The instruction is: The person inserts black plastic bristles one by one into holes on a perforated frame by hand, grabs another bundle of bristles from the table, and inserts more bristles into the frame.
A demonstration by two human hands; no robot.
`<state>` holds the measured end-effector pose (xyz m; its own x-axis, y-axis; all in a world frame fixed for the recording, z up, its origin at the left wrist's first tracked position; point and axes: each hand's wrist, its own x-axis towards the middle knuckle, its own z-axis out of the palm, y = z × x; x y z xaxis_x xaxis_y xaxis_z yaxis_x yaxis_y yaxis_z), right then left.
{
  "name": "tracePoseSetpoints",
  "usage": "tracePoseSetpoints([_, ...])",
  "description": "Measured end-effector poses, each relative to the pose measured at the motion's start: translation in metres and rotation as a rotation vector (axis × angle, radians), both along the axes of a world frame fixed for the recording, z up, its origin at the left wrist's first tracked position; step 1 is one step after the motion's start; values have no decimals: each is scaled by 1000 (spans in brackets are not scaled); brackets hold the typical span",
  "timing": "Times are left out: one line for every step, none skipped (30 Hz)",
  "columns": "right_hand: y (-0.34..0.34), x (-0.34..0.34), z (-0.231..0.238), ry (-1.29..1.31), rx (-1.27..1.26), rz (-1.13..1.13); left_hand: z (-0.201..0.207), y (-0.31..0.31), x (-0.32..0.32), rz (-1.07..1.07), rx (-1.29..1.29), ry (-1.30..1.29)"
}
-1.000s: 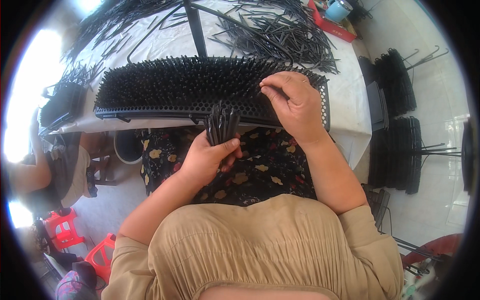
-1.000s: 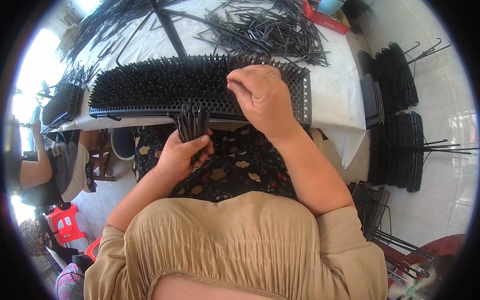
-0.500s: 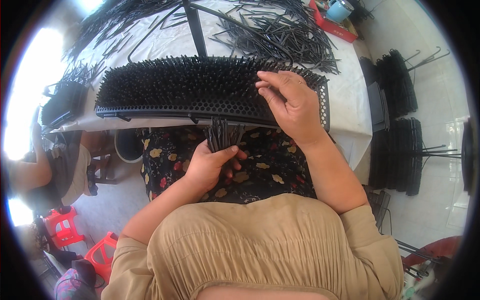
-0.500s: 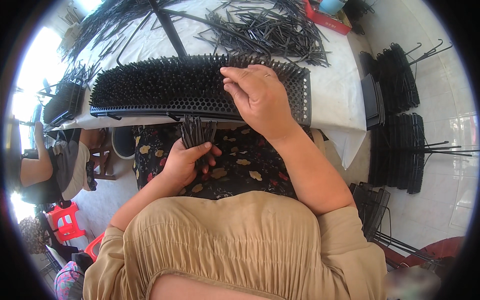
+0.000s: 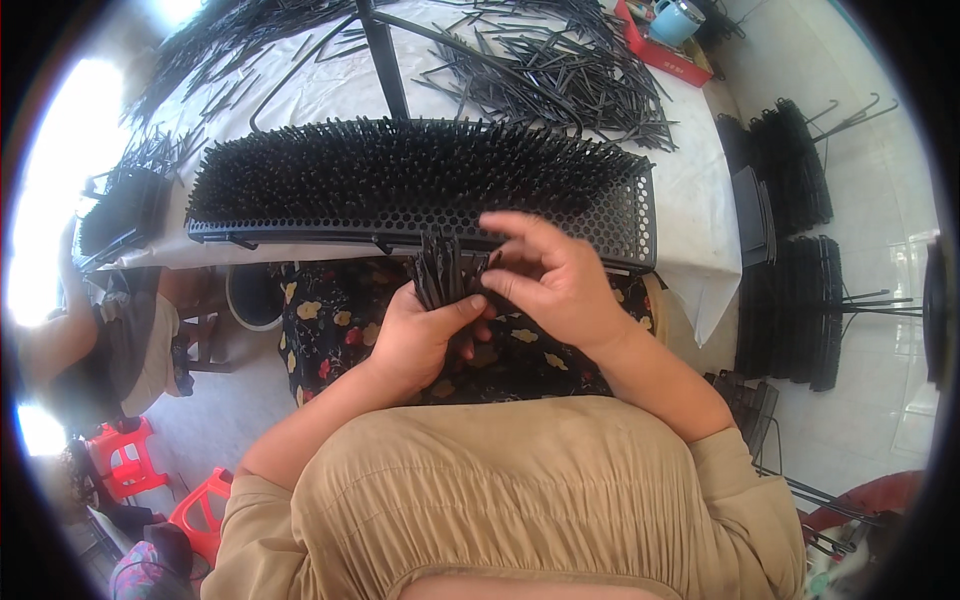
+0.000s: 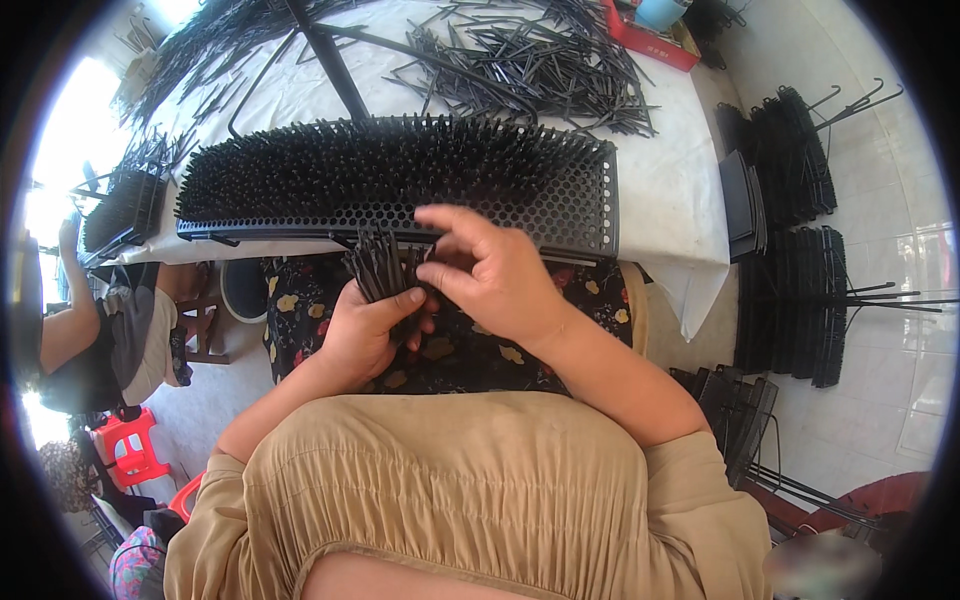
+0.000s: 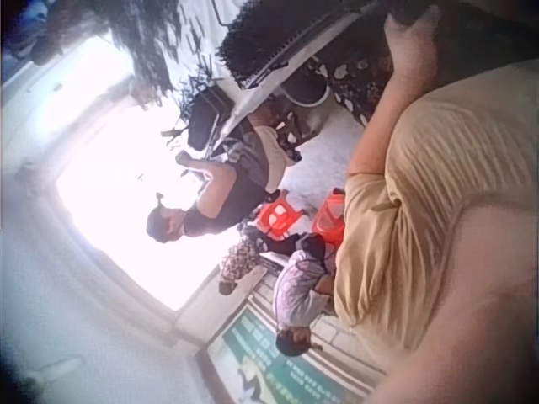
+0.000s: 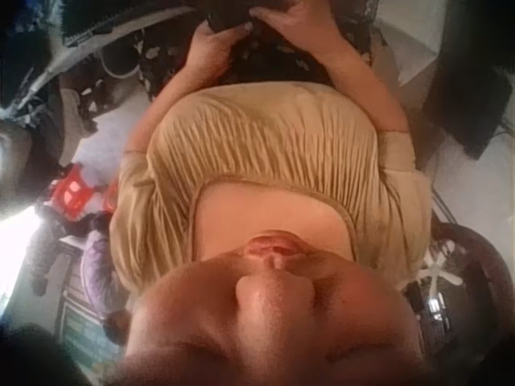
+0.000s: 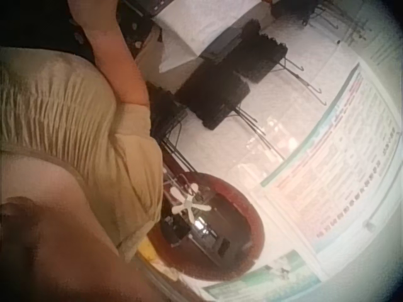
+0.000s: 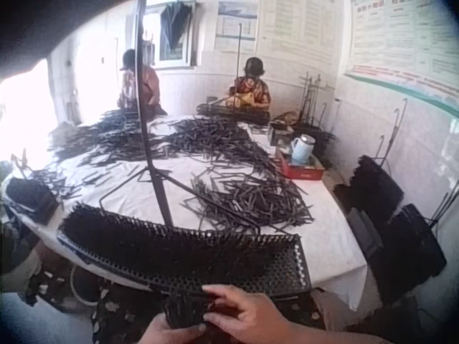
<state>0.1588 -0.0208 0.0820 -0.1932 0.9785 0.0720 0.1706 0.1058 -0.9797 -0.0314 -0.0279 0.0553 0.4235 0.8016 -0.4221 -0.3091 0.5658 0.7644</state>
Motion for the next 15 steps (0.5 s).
tracePoseSetpoints([1,3,-7,-2,1,-1,3,0,1,-13,-25,2])
tracePoseSetpoints([2,7,-11,45,-16,-15,4,1,2,-27,-50,5])
tracePoseSetpoints([2,7,-11,93,-35,-25,3,1,1,-25,-52,5])
tracePoseSetpoints([4,8,-2,133,-91,-111,2,2,0,-19,-78,20])
tracePoseSetpoints([7,10,0,196,-21,-184,0,2,-1,-13,-104,34])
tracePoseSetpoints([12,15,2,257,53,-260,-2,4,-1,-15,-102,33])
tracePoseSetpoints([16,21,-2,110,238,-350,-5,4,-2,-15,-131,70])
tracePoseSetpoints([21,24,-1,109,241,-351,-6,5,-2,-14,-159,107])
tracePoseSetpoints([25,27,2,-84,487,-402,-7,5,-1,-16,-159,106])
tracePoseSetpoints([28,29,3,-281,730,-447,-7,4,0,-19,-172,123])
tracePoseSetpoints([31,30,3,-326,783,-440,-7,4,0,-22,-186,141])
tracePoseSetpoints([33,31,2,-328,784,-441,-7,4,1,-23,-184,139])
tracePoseSetpoints([34,31,1,-370,803,-429,-6,4,1,-47,-171,143])
tracePoseSetpoints([35,32,0,-412,822,-417,-5,4,1,-71,-158,146])
tracePoseSetpoints([35,31,1,-409,822,-414,-6,4,0,-67,-159,147])
